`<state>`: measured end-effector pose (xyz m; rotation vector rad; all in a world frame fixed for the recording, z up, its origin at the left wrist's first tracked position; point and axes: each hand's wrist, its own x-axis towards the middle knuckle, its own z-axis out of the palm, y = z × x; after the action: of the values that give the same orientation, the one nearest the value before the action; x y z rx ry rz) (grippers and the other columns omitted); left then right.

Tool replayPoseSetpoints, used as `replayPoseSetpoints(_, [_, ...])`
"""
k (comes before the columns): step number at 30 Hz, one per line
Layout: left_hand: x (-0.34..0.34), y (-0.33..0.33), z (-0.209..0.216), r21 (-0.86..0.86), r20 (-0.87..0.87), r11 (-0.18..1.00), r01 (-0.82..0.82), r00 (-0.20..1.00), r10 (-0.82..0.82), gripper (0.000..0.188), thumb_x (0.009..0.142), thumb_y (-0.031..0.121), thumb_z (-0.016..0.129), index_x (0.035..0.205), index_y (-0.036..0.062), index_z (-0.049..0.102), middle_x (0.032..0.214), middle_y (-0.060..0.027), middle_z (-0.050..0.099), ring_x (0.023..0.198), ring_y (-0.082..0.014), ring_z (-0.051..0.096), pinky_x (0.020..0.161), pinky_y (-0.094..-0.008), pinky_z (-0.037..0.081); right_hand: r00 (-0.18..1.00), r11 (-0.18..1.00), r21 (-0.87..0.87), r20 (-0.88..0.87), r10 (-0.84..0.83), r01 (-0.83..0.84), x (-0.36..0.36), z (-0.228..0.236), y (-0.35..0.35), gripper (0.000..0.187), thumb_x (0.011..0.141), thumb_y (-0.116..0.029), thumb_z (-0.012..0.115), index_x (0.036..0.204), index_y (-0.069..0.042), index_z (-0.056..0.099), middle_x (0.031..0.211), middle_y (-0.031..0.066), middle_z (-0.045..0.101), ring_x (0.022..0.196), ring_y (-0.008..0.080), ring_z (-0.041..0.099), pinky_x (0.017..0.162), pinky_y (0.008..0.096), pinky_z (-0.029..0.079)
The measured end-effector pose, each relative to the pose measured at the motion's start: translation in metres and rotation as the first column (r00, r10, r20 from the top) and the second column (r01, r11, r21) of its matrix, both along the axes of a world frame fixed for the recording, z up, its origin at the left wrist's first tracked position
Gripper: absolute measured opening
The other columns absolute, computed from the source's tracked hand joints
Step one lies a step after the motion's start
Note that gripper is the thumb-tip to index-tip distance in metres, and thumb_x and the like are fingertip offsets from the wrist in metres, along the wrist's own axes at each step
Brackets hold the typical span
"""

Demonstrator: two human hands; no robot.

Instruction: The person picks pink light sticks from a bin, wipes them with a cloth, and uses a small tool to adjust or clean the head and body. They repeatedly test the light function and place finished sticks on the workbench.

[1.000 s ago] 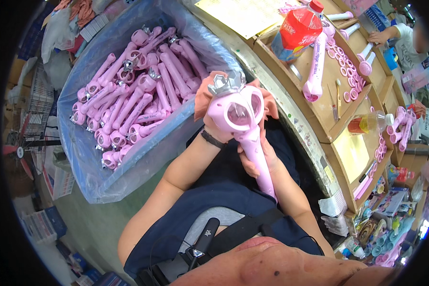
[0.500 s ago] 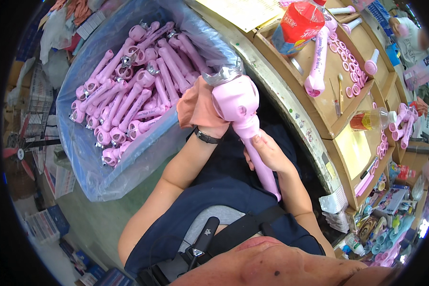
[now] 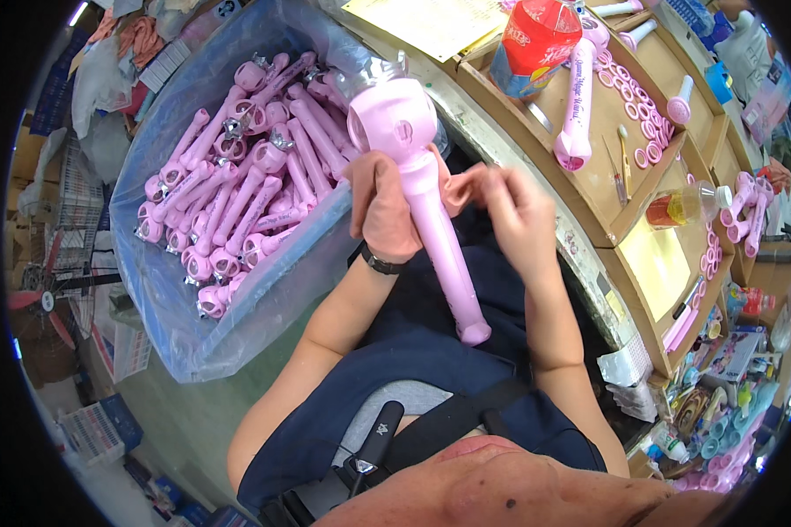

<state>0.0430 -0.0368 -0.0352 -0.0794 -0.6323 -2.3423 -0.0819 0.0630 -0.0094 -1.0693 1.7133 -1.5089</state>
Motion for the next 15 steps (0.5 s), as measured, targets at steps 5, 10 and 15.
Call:
replayPoseSetpoints(5, [-0.002,0.001,-0.020,-0.170,0.328,0.976,-0.137,0.926,0.188,0.049,0.097,0.049,0.052,0.118,0.0046,0.050,0.104,-0.0046,0.056,0.091,-0.0143,0.055,0.081,-0.0289,0.046,0.974,0.924,-0.360,-0.220,0.050,-0.128,-0.021,0.012,-0.059,0.071,0.078,-0.035,0.077,0.135,0.000,0.051,0.116,0.0190,0.064,0.108,0.0246,0.061,0.095,0.0365,0.046])
replayPoseSetpoints(10, [0.001,0.007,-0.031,-0.067,0.308,0.971,-0.229,0.921,0.238,0.037,0.100,0.033,0.055,0.127,0.0086,0.048,0.119,0.0010,0.053,0.112,-0.0100,0.051,0.100,-0.0302,0.041,0.954,0.933,-0.226,-0.175,0.245,-0.281,-0.032,0.011,-0.078,0.070,0.076,-0.032,0.077,0.134,0.000,0.052,0.104,0.0135,0.066,0.091,0.0161,0.061,0.082,0.0288,0.049])
replayPoseSetpoints(15, [0.000,0.006,-0.033,0.129,0.129,0.985,-0.116,0.987,0.099,0.034,0.099,0.032,0.057,0.123,0.0099,0.051,0.116,0.0025,0.055,0.112,-0.0080,0.050,0.101,-0.0280,0.040,0.951,0.935,-0.201,-0.164,0.262,-0.292,-0.035,0.009,-0.075,0.068,0.077,-0.032,0.077,0.132,0.000,0.054,0.100,0.0130,0.067,0.088,0.0148,0.061,0.080,0.0279,0.049])
